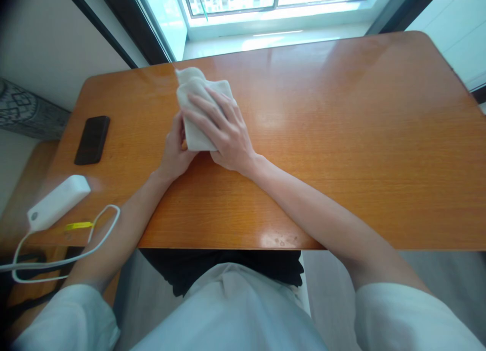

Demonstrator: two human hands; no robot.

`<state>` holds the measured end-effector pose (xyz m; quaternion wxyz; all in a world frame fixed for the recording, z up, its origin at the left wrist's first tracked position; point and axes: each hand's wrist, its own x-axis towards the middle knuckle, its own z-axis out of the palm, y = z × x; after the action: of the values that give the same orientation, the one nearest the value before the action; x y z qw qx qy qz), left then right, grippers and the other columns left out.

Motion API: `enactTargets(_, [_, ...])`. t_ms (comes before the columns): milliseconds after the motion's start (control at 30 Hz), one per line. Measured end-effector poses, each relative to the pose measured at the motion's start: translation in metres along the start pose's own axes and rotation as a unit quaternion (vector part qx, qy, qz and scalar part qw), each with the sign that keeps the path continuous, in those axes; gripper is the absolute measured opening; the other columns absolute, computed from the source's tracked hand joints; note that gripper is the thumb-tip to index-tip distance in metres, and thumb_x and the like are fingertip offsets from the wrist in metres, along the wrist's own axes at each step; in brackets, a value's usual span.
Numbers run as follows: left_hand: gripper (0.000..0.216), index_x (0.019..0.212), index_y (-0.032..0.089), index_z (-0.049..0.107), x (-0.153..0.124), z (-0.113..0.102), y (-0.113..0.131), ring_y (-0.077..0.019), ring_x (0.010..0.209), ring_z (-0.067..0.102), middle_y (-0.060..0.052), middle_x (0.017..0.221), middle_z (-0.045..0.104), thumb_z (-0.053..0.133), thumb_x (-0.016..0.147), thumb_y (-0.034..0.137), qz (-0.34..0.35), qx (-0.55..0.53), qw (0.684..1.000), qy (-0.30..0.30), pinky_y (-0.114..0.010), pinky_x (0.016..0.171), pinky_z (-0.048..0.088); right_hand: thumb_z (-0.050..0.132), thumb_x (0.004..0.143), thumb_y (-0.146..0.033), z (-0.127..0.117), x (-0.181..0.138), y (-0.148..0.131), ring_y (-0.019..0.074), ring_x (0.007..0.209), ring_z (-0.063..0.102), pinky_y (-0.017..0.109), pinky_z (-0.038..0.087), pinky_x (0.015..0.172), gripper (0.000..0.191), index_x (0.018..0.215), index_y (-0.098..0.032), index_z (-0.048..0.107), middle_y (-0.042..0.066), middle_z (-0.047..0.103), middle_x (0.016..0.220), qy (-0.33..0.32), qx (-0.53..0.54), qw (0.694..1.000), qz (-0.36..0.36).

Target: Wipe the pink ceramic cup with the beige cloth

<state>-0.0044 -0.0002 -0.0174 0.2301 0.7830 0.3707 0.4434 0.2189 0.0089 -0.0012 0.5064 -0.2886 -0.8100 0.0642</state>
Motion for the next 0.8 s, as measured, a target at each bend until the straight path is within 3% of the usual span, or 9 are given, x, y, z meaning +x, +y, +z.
enactTargets(100, [0.062,0.161,0.039,0.043,-0.001,0.001,-0.005,-0.0299,0.129,0.078,-0.002,0.147,0.072,0.059,0.112,0.072,0.012,0.001,1.0,-0.006,-0.056,0.108,0.068,0.048,0.108,-0.039,-0.002,0.002,-0.007,0.0294,0.173,0.044,0.063,0.031,0.146,0.051,0.156,-0.049,0.061,-0.007,0.061,0.173,-0.031,-0.018,0.998,-0.043])
enactTargets(233, [0.082,0.167,0.035,0.04,0.002,0.002,-0.008,-0.0345,0.144,0.071,-0.008,0.158,0.066,0.072,0.103,0.075,0.001,0.009,1.0,0.006,-0.057,0.12,0.063,0.048,0.108,-0.043,-0.001,0.003,0.004,0.0283,0.165,0.054,0.057,0.045,0.14,0.053,0.16,-0.041,0.058,0.001,0.061,0.172,0.042,0.027,0.995,0.092])
enactTargets(300, [0.088,0.167,0.032,0.041,0.003,0.001,-0.005,-0.0355,0.146,0.069,-0.011,0.159,0.066,0.078,0.1,0.075,-0.007,0.015,1.0,0.001,-0.055,0.123,0.061,0.045,0.109,-0.046,0.0,0.003,0.009,0.029,0.159,0.059,0.058,0.047,0.139,0.057,0.164,-0.037,0.054,0.003,0.063,0.17,0.049,0.041,0.988,0.143])
enactTargets(500, [0.07,0.162,0.038,0.043,0.001,0.001,-0.002,-0.0299,0.13,0.077,-0.003,0.147,0.072,0.06,0.109,0.079,0.008,0.005,1.0,0.003,-0.056,0.112,0.068,0.048,0.105,-0.041,0.001,0.002,-0.003,0.029,0.174,0.042,0.064,0.032,0.146,0.055,0.159,-0.05,0.059,-0.01,0.057,0.176,-0.041,-0.034,0.998,-0.02])
enactTargets(567, [0.072,0.163,0.038,0.043,0.001,0.002,-0.004,-0.031,0.131,0.077,-0.004,0.147,0.072,0.063,0.107,0.079,0.004,0.012,1.0,0.01,-0.058,0.113,0.067,0.049,0.105,-0.043,0.001,0.003,-0.001,0.0288,0.173,0.044,0.063,0.036,0.144,0.056,0.16,-0.046,0.058,-0.006,0.057,0.177,-0.018,-0.014,1.0,0.013])
enactTargets(700, [0.086,0.164,0.03,0.043,0.003,0.003,-0.003,-0.0346,0.14,0.072,-0.011,0.155,0.069,0.077,0.1,0.076,0.003,0.02,1.0,0.018,-0.054,0.118,0.065,0.042,0.11,-0.042,0.001,0.003,0.01,0.0278,0.159,0.06,0.056,0.048,0.138,0.057,0.165,-0.035,0.054,0.005,0.065,0.169,0.048,0.04,0.987,0.149])
enactTargets(800, [0.082,0.164,0.031,0.042,0.001,0.001,-0.001,-0.033,0.138,0.073,-0.009,0.156,0.069,0.076,0.103,0.073,-0.007,0.014,1.0,0.008,-0.052,0.118,0.065,0.045,0.109,-0.046,0.003,0.001,0.009,0.0314,0.164,0.055,0.061,0.043,0.14,0.057,0.165,-0.039,0.055,0.001,0.062,0.172,0.034,0.012,0.995,0.09])
